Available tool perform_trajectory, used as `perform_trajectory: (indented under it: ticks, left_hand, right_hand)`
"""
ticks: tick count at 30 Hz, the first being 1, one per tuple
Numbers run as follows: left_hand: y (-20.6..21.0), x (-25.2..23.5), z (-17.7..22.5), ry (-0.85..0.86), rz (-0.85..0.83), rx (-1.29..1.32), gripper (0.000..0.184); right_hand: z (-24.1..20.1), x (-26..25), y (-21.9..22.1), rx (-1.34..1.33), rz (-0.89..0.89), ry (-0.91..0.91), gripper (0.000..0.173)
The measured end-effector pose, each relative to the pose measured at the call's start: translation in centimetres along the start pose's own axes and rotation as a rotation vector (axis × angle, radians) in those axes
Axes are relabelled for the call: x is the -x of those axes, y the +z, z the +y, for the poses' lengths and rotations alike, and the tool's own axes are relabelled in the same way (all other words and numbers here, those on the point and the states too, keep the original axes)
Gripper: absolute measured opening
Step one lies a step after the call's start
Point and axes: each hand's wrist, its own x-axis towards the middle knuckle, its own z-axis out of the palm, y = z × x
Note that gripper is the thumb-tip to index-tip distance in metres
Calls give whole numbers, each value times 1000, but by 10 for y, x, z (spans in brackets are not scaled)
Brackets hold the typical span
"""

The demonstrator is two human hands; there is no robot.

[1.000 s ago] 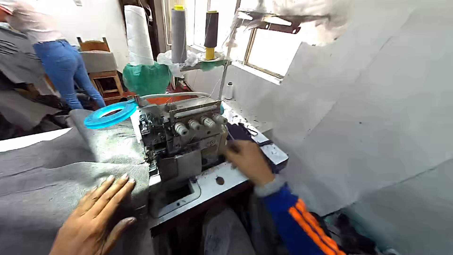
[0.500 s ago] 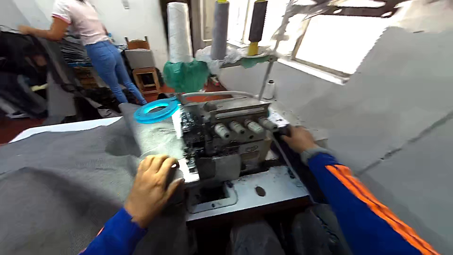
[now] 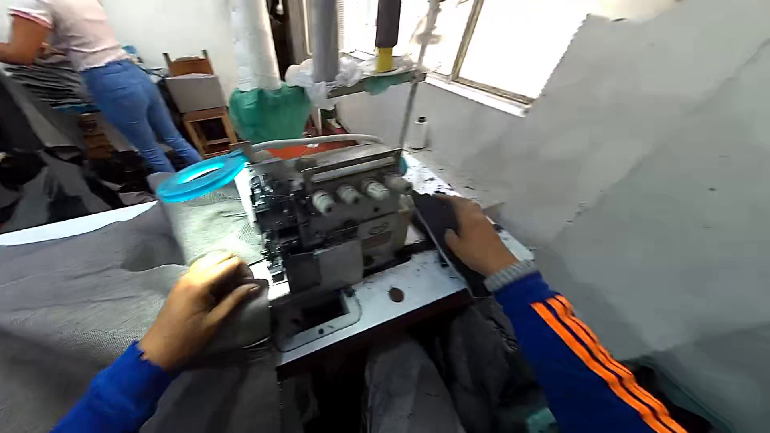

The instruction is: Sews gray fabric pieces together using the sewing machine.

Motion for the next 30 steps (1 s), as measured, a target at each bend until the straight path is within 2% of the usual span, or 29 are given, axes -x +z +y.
perform_trajectory:
  ticks: [1, 3, 5, 6, 10, 13, 17, 19, 21, 23, 25, 27, 29, 30]
  left_hand:
    - [2, 2, -1, -22, 8, -12, 26]
    - [3, 3, -2, -30, 14, -25, 27]
    - [3, 2, -2, -20, 5, -33, 27]
    - [3, 1, -2, -13, 1, -36, 29]
    - [3, -2, 1, 3, 1, -40, 32]
    - [1, -2, 3, -6, -7, -53, 31]
    - [-1, -1, 3, -7, -25, -51, 30]
    - [-5, -2, 1, 0, -43, 26, 25]
    - [-15, -5, 5, -12, -43, 169, 15]
    - [-28, -6, 15, -34, -16, 358, 5]
    - [-42, -5, 27, -44, 25, 465, 3]
    - [-53, -2, 37, -21, 49, 522, 4]
    - [-60, 0, 48, -2, 54, 536, 5]
    - [-61, 0, 53, 8, 56, 515, 6]
  right_hand:
    - [4, -12, -5, 29, -84, 50, 67]
    - [17, -39, -8, 51, -230, 126, 55]
    - [34, -67, 4, 87, -277, 191, 37]
    - [43, -78, 13, 117, -290, 232, 33]
    - [53, -98, 36, 186, -359, 348, 31]
    - [53, -92, 33, 144, -271, 294, 28]
    - [39, -59, -6, -65, -43, 146, 25]
    - [16, -27, -32, -211, 130, 84, 26]
    - [-15, 8, -54, -382, 270, -14, 41]
    - [-55, 41, -63, -549, 272, -87, 65]
    - [-102, 68, -54, -668, 208, -141, 76]
    - [-148, 84, -22, -690, 166, -224, 58]
    - [-189, 86, 27, -679, 241, -267, 31]
    - [-210, 84, 49, -704, 279, -260, 24]
